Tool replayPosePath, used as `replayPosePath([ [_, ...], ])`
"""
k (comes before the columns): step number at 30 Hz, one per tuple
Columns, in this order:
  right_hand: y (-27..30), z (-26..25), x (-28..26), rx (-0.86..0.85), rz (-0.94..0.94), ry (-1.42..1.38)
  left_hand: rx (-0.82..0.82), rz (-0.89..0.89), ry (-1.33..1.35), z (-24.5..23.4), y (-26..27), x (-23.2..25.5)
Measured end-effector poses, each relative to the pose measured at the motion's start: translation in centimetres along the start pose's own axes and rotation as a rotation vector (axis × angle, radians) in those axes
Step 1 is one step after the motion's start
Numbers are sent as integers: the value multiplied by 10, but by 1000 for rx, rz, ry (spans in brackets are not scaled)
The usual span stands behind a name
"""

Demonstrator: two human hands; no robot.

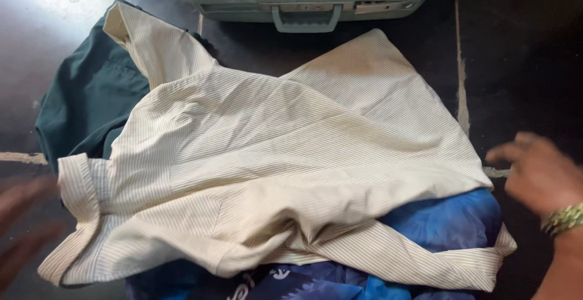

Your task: The person folds a striped shirt and places it into a suitcase, then fastens the buttons on a beige shirt by hand.

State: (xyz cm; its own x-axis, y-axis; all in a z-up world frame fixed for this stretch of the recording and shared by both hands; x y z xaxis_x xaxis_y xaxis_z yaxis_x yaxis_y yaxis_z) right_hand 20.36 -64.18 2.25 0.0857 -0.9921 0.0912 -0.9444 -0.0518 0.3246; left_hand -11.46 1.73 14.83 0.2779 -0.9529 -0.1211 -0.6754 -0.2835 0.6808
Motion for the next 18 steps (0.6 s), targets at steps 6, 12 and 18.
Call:
replayPosePath([
  [6, -59, -77, -117, 5, -131, -193, 452, 341, -91, -140, -65, 141],
  [12, -175, 0, -191, -103, -72, -616, 763, 345, -40, -102, -200, 155],
  [18, -259, 47, -204, 312, -54, -646, 877, 222, 246, -48, -244, 108],
])
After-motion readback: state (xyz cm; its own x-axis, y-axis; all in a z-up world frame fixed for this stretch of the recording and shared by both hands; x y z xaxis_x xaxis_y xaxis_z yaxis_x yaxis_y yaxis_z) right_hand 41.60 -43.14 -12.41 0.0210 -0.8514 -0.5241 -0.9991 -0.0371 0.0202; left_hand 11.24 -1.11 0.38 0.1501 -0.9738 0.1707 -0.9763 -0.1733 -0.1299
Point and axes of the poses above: each hand's wrist, its own y-axis away from the middle knuckle, its own z-axis out of the palm, x = y × z, the point moved 5 cm from there along -y, towards the middle knuckle, and after that the axes turned 8 degrees about z, right-handed, at the moved point
